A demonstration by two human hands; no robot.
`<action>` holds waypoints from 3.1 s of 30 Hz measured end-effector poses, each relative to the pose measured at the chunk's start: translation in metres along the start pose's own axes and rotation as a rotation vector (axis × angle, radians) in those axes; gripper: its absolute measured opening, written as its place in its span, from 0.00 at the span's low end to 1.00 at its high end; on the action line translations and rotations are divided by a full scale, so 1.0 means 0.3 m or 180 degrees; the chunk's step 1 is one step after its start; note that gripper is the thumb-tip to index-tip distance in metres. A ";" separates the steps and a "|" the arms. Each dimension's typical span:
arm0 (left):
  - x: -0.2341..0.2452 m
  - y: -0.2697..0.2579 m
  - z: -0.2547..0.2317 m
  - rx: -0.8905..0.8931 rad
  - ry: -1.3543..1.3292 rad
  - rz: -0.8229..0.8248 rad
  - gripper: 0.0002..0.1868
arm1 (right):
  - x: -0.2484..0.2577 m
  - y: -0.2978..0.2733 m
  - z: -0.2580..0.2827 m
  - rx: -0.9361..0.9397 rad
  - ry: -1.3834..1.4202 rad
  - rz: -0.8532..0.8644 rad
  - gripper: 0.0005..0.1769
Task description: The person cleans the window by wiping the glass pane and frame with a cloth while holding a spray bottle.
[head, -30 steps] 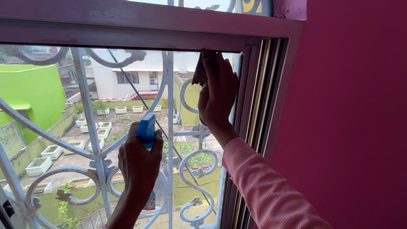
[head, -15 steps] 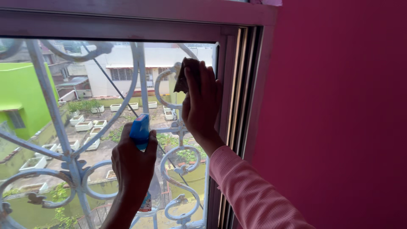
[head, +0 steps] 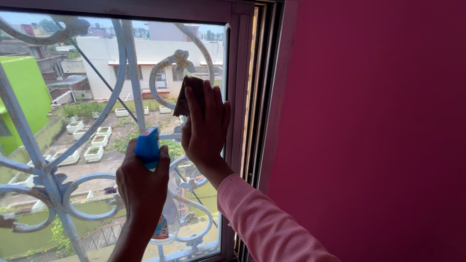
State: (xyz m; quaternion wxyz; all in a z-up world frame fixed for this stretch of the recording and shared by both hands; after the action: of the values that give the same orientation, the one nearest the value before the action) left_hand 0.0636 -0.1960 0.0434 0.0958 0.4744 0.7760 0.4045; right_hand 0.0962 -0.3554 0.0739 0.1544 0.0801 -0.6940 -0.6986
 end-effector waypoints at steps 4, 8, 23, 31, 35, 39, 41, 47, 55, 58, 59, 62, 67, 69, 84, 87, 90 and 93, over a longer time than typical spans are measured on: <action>0.005 0.010 0.001 0.0010 0.0081 -0.0022 0.18 | -0.007 0.049 -0.006 0.0061 0.0001 0.0001 0.33; 0.029 0.039 0.003 -0.0027 -0.0025 -0.0030 0.17 | -0.008 0.129 0.003 0.0103 -0.0070 -0.0105 0.34; 0.216 0.152 0.116 0.0019 0.0047 -0.0178 0.17 | -0.086 0.295 0.164 -0.0011 -0.0037 -0.0525 0.35; 0.405 0.220 0.218 0.0149 0.0036 -0.0176 0.17 | -0.167 0.338 0.416 -0.0024 0.0073 -0.0516 0.39; 0.503 0.261 0.264 -0.0004 0.0169 -0.0264 0.17 | -0.207 0.351 0.546 -0.0026 0.0083 -0.0507 0.39; 0.585 0.297 0.314 0.0051 0.0189 -0.0245 0.16 | -0.257 0.349 0.675 0.0070 0.0245 -0.0503 0.37; 0.627 0.320 0.331 0.0065 0.0243 -0.0228 0.17 | -0.277 0.348 0.739 0.0136 0.0307 -0.0578 0.37; 0.736 0.347 0.371 -0.0149 0.0351 -0.0337 0.21 | -0.353 0.348 0.907 0.0283 0.0267 -0.0367 0.37; 0.813 0.367 0.467 0.0158 0.0612 -0.0210 0.20 | -0.413 0.347 1.065 0.0597 0.0460 -0.0124 0.39; 0.834 0.360 0.475 0.0226 0.0622 -0.0195 0.19 | -0.429 0.336 1.082 0.0710 0.0455 -0.0147 0.39; 0.844 0.354 0.474 0.0218 0.0582 -0.0226 0.19 | -0.436 0.332 1.084 0.0709 0.0464 -0.0141 0.39; 0.865 0.334 0.472 0.0227 0.0514 -0.0246 0.19 | -0.454 0.316 1.098 0.0753 0.0409 -0.0085 0.40; 0.889 0.306 0.485 0.0182 0.0591 -0.0376 0.21 | -0.465 0.227 1.142 0.0896 0.0465 0.0263 0.43; 0.900 0.292 0.498 0.0216 0.0689 -0.0390 0.21 | -0.474 0.177 1.163 0.0955 0.0394 0.0394 0.43; 0.940 0.181 0.595 0.0544 0.0630 -0.0333 0.21 | -0.535 -0.199 1.216 0.1454 0.0446 0.0614 0.24; 0.933 0.174 0.576 0.0316 0.0592 -0.0442 0.21 | -0.521 -0.175 1.183 0.1528 0.0591 0.0489 0.23; 0.908 0.180 0.565 0.0367 0.0702 -0.0416 0.21 | -0.478 -0.123 1.130 0.1523 0.0646 0.0382 0.32; 0.855 0.188 0.552 0.0553 0.0574 -0.0290 0.21 | -0.440 -0.047 1.056 0.1400 0.0598 0.0519 0.40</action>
State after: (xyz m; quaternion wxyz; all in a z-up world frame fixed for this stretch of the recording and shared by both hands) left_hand 0.0527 0.1143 0.0359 0.0025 0.4069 0.8343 0.3720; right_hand 0.1155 -0.0131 0.0538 0.2529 0.1202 -0.8161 -0.5055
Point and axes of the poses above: each hand's wrist, its own y-axis towards the middle knuckle, its own x-axis out of the back of the hand, z = x × y, the point moved 8 cm from there along y, towards the middle knuckle, and after that the axes turned 4 degrees about z, right-handed, at the moved point
